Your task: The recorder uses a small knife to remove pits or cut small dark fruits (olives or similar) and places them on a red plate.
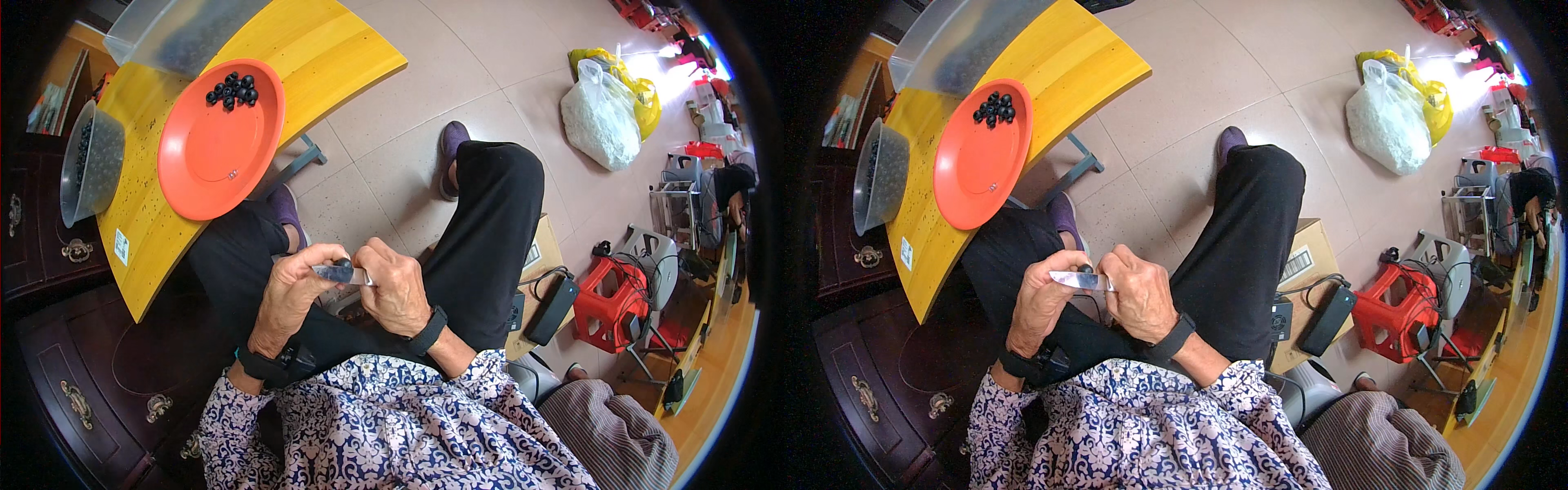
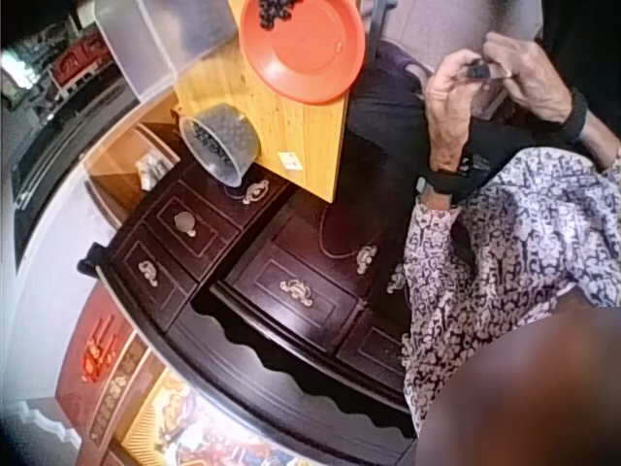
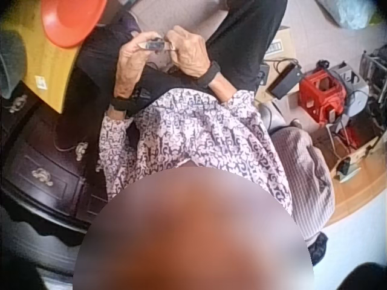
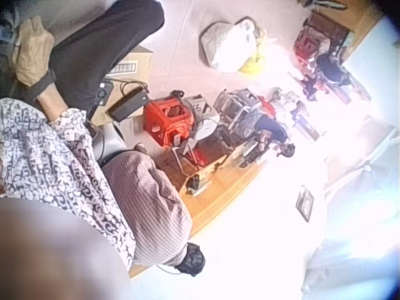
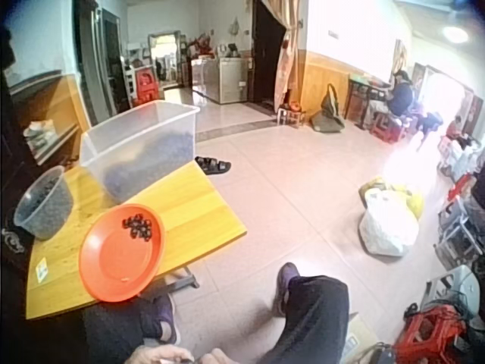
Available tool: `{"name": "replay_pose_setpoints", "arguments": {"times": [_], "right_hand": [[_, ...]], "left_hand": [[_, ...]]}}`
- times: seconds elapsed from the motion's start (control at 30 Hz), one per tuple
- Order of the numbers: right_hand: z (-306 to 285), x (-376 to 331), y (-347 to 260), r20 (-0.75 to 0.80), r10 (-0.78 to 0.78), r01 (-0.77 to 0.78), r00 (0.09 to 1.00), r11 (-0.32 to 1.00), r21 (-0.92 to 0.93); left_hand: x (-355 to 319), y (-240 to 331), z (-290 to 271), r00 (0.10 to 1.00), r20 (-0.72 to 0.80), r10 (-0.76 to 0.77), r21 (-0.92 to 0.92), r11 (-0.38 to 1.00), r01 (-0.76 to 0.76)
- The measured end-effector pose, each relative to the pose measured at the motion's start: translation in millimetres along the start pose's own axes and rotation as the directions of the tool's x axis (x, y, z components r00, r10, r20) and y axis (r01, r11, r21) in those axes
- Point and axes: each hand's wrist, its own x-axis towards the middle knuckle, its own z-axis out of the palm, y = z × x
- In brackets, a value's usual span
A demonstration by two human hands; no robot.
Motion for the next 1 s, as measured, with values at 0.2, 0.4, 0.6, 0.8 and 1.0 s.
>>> {"name": "replay_pose_setpoints", "arguments": {"times": [0.2, 0.4, 0.6, 0.8, 1.0], "right_hand": [[0.9, -1.9, 1.7, 0.010, -0.003, 0.003, 1.000, 1.000, 0.001], [0.4, -1.0, 1.6, 0.014, -0.004, 0.004, 1.000, 1.000, -0.007], [0.8, 0.7, 4.1, 0.018, -0.039, 0.038, 0.999, 0.999, 0.008], [10.1, -5.5, 15.4, -0.029, -0.020, 0.019, 0.999, 0.999, -0.032], [14.7, -5.4, 37.8, -0.177, 0.436, -0.349, 0.882, 0.859, 0.375]], "left_hand": [[-0.6, -1.9, -0.4, 1.000, -0.009, -0.019, 0.027, 0.999, 0.019], [-1.0, -0.5, -1.7, 0.999, -0.003, -0.040, 0.043, 0.998, 0.040], [-1.5, -2.2, -1.0, 0.997, 0.039, -0.065, -0.071, 0.995, 0.068], [-7.6, 0.0, 1.2, 0.978, 0.099, -0.182, -0.080, 0.978, 0.190], [-15.6, -3.9, -3.4, 0.973, 0.164, -0.159, -0.288, 0.936, 0.201]]}}
